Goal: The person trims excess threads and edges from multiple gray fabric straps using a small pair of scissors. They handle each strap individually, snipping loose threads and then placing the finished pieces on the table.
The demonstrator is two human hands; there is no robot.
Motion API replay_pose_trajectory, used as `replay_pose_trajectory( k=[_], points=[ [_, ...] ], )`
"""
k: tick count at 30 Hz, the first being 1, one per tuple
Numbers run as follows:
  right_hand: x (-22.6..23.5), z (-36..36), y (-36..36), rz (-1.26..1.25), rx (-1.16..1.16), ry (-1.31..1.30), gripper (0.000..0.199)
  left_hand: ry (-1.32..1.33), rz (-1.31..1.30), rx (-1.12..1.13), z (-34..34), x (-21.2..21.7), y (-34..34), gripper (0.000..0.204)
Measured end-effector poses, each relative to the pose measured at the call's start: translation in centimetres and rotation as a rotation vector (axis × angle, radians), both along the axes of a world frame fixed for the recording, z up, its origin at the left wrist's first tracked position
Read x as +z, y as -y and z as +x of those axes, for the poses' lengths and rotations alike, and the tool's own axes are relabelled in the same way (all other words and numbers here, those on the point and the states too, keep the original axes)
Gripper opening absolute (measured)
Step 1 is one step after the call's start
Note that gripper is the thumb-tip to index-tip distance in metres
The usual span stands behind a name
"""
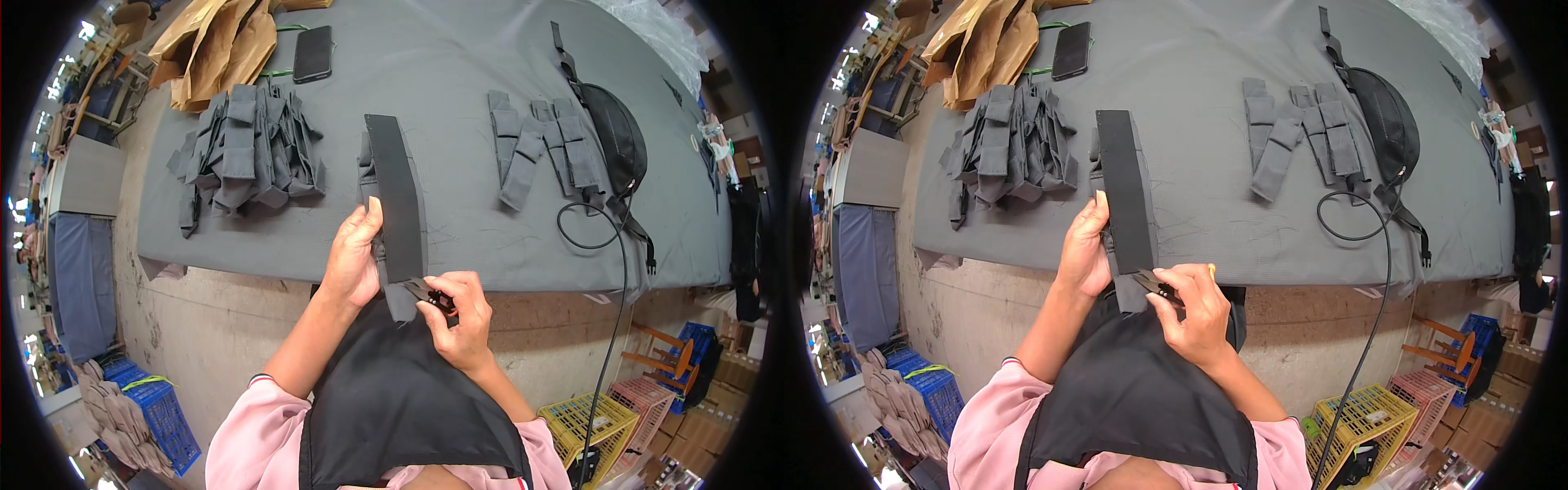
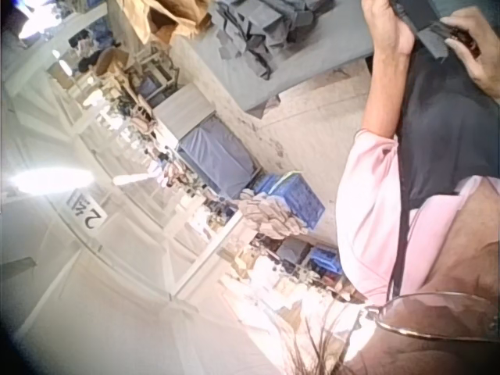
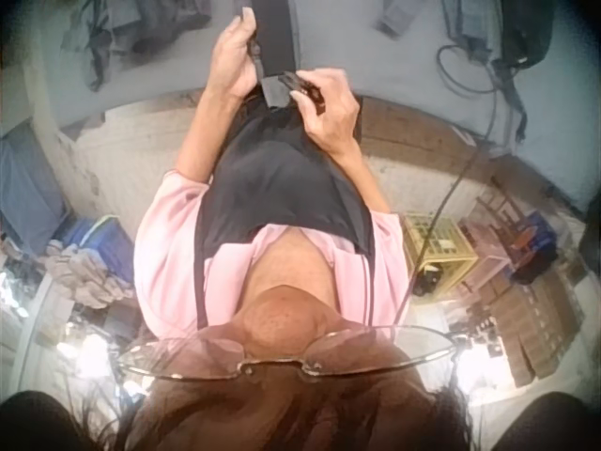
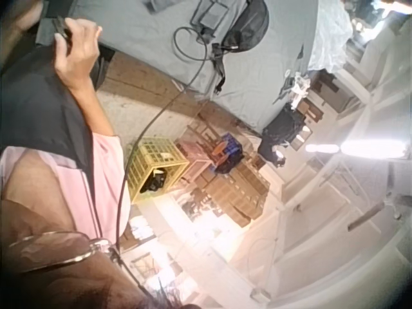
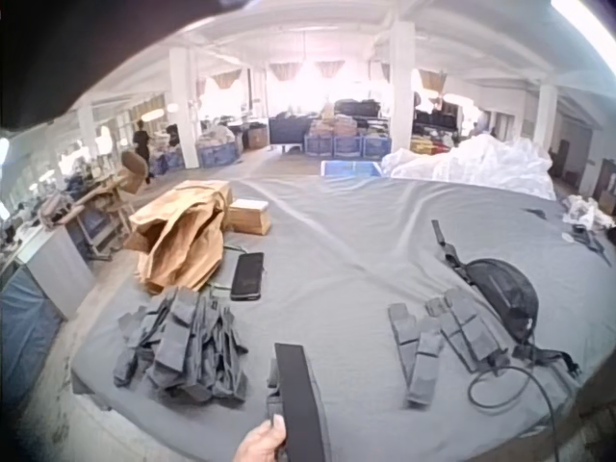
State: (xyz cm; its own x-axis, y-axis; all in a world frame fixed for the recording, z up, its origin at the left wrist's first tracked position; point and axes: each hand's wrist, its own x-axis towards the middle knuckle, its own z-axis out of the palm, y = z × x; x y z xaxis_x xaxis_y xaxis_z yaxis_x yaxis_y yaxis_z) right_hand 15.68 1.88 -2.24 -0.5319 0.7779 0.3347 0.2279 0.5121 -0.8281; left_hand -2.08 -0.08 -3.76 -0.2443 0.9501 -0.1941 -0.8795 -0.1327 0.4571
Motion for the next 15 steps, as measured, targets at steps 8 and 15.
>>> replay_pose_trajectory(
  k=[8,15],
  points=[
    [0.02,-0.24,-0.44,0.336,0.039,0.056,0.032,0.002,-0.042,0.007,0.2,-0.1,0.17,0.025],
    [0.45,-0.25,-0.73,0.415,0.086,0.111,0.031,0.005,-0.077,0.014,0.41,0.3,0.16,0.022]
  ],
)
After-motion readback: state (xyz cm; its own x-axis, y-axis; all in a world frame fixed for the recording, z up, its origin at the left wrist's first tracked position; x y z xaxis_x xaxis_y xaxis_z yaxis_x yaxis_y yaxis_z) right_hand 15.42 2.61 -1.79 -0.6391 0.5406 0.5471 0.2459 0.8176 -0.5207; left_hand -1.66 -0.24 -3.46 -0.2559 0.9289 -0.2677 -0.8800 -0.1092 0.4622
